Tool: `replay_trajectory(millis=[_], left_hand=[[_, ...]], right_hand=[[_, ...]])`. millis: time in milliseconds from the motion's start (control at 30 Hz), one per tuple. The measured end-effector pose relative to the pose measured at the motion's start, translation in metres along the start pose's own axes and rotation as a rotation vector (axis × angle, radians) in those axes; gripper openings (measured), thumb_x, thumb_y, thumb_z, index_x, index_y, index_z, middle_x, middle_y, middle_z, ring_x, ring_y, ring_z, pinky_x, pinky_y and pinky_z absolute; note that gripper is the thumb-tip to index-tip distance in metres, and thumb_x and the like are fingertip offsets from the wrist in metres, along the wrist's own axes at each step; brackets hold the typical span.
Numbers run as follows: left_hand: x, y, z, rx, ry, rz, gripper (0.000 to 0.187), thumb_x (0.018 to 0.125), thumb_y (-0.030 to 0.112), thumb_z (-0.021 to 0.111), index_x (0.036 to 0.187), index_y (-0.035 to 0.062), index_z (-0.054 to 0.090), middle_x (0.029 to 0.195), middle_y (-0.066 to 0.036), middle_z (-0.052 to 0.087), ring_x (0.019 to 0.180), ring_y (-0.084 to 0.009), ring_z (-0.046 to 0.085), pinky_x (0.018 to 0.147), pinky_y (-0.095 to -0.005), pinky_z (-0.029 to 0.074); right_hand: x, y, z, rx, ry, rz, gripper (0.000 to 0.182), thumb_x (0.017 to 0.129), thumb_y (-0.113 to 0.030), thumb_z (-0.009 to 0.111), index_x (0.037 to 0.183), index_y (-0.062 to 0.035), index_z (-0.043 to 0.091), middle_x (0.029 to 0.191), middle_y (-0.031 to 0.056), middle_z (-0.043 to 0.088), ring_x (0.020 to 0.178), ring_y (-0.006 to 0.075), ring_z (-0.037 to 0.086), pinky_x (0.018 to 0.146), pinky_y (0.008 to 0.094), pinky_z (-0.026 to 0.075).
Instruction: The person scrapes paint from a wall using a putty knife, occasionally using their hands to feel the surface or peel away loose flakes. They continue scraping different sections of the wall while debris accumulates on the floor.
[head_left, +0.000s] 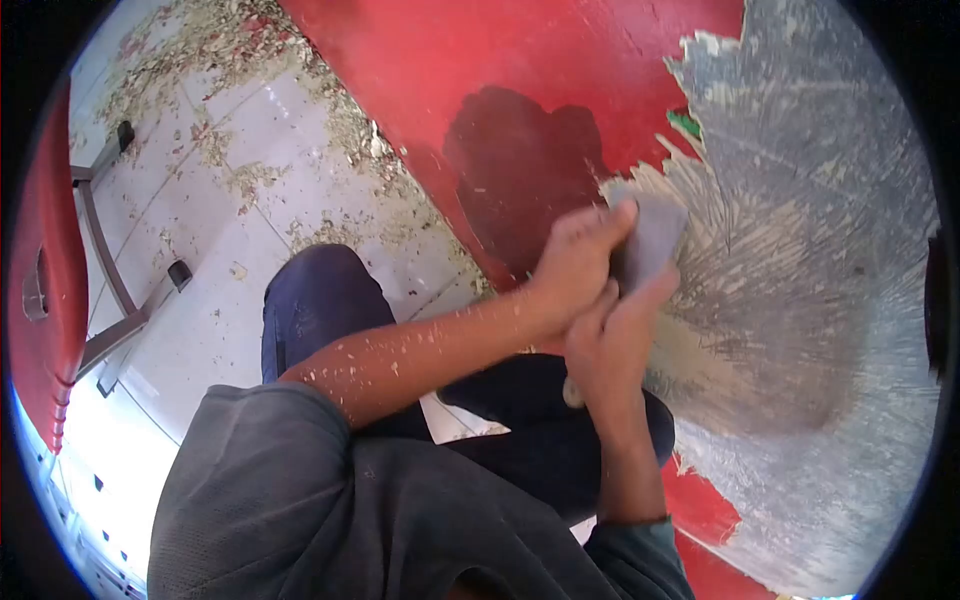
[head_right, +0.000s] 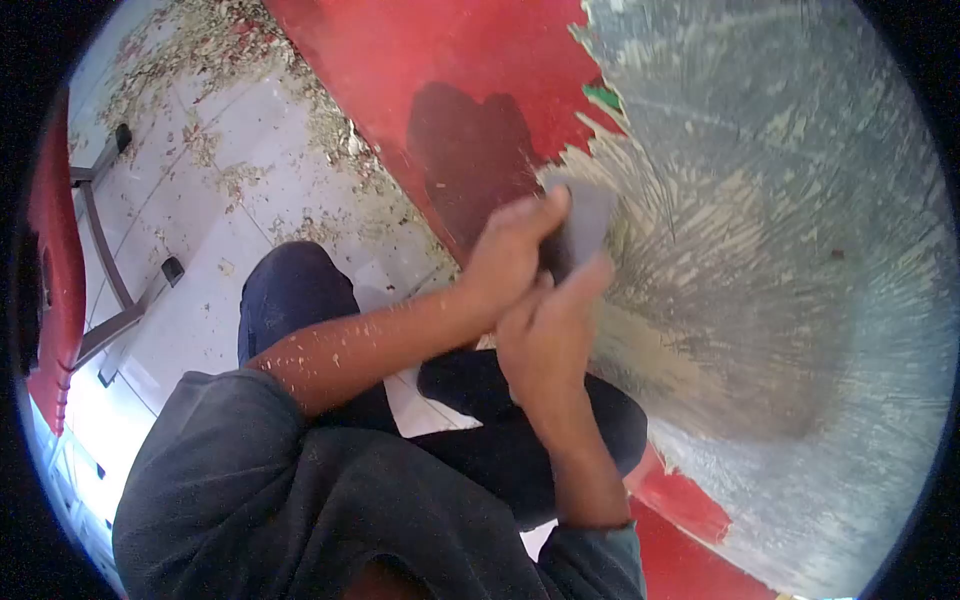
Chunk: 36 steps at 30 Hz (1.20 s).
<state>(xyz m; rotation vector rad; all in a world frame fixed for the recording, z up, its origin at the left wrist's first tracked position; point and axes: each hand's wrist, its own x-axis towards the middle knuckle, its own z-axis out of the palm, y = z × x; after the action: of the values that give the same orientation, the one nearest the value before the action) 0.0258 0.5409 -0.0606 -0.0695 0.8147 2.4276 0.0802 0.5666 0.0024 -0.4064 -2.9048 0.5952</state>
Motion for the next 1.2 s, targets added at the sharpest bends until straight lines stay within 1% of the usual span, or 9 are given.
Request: replay_trajectory(millis=[267,467,700,800,900,1000,1067,1100,1200], left_hand=[[-0.012,-0.002,0.004,-0.267,-0.043,-0.2,0.035,0.095,0.035,0.054,0.071,0.0102,0.056,0.066,0.006,0.048,0.06,-0.0029,0.039,0.052,-0.023,0.034],[-0.013,-0.008,0.008,-0.292,-0.026,-0.155,0.033,0.095,0.036,0.053,0.076,0.0099,0.058,0.068,0.007,0.051,0.061,-0.0023,0.041,0.054,-0.022,0.035],[-0.008,0.003,-0.004,-0.326,-0.105,-0.224,0.032,0.096,0.037,0.049,0.091,0.0091,0.062,0.081,0.003,0.059,0.073,-0.0055,0.052,0.067,-0.0241,0.043],[-0.008,-0.001,-0.009,-0.268,-0.146,-0.208,0.033,0.096,0.039,0.049,0.09,0.0098,0.062,0.08,0.004,0.059,0.071,-0.0061,0.052,0.065,-0.024,0.043],[-0.006,-0.006,-0.008,-0.262,-0.068,-0.113,0.035,0.096,0.037,0.05,0.075,0.0101,0.058,0.07,0.004,0.055,0.061,-0.0052,0.046,0.056,-0.0218,0.037],[-0.004,0.015,-0.027,0.177,0.106,0.243,0.035,0.097,0.029,0.046,0.072,0.0071,0.056,0.068,-0.001,0.055,0.061,-0.0097,0.051,0.057,-0.0232,0.038],[0.012,0.014,-0.043,0.495,0.188,0.749,0.029,0.093,0.018,0.044,0.07,0.0035,0.056,0.07,-0.007,0.057,0.065,-0.0176,0.055,0.063,-0.0289,0.042],[0.029,0.016,-0.055,0.777,0.25,1.231,0.021,0.087,0.013,0.046,0.074,0.0014,0.058,0.074,-0.011,0.059,0.073,-0.0249,0.057,0.072,-0.0361,0.044],[0.034,0.033,-0.051,0.881,0.182,1.434,0.031,0.087,0.03,0.048,0.093,0.003,0.062,0.105,-0.017,0.06,0.098,-0.0318,0.054,0.089,-0.0436,0.039]], right_hand=[[-0.026,-0.001,-0.008,-0.013,-0.05,0.282,0.053,0.089,-0.005,0.041,0.131,0.016,0.015,0.118,0.0383,0.043,0.113,0.0474,0.047,0.097,0.0441,0.035],[-0.028,0.004,-0.01,-0.16,-0.028,0.134,0.054,0.09,-0.005,0.041,0.132,0.0161,0.015,0.121,0.0395,0.04,0.117,0.047,0.044,0.099,0.0443,0.033],[-0.014,-0.014,-0.009,-0.037,-0.076,0.21,0.047,0.09,-0.005,0.039,0.129,0.0112,0.02,0.11,0.0388,0.047,0.101,0.051,0.051,0.088,0.0487,0.038],[-0.019,-0.013,-0.007,-0.045,-0.026,0.161,0.049,0.09,-0.009,0.042,0.128,0.0134,0.019,0.094,0.0414,0.053,0.089,0.0563,0.052,0.076,0.0556,0.041],[-0.028,-0.002,-0.008,-0.071,-0.013,0.099,0.045,0.091,-0.008,0.043,0.127,0.0125,0.026,0.111,0.0363,0.048,0.101,0.0489,0.051,0.088,0.0464,0.039],[-0.034,-0.01,-0.026,-0.071,-0.054,-0.059,0.044,0.09,-0.012,0.048,0.123,0.0138,0.034,0.111,0.0337,0.049,0.103,0.0476,0.051,0.088,0.0456,0.04],[-0.049,-0.003,-0.035,-0.107,-0.047,-0.025,0.045,0.089,-0.017,0.052,0.119,0.0146,0.041,0.109,0.0328,0.051,0.102,0.0466,0.052,0.088,0.0451,0.041],[-0.049,-0.006,-0.044,-0.039,-0.073,-0.001,0.044,0.089,-0.018,0.053,0.118,0.0128,0.044,0.107,0.0317,0.053,0.1,0.0459,0.053,0.088,0.0452,0.042],[-0.054,-0.015,-0.065,-0.029,0.048,0.046,0.037,0.086,-0.016,0.055,0.116,0.0063,0.052,0.102,0.0277,0.058,0.094,0.043,0.056,0.086,0.0426,0.045]])
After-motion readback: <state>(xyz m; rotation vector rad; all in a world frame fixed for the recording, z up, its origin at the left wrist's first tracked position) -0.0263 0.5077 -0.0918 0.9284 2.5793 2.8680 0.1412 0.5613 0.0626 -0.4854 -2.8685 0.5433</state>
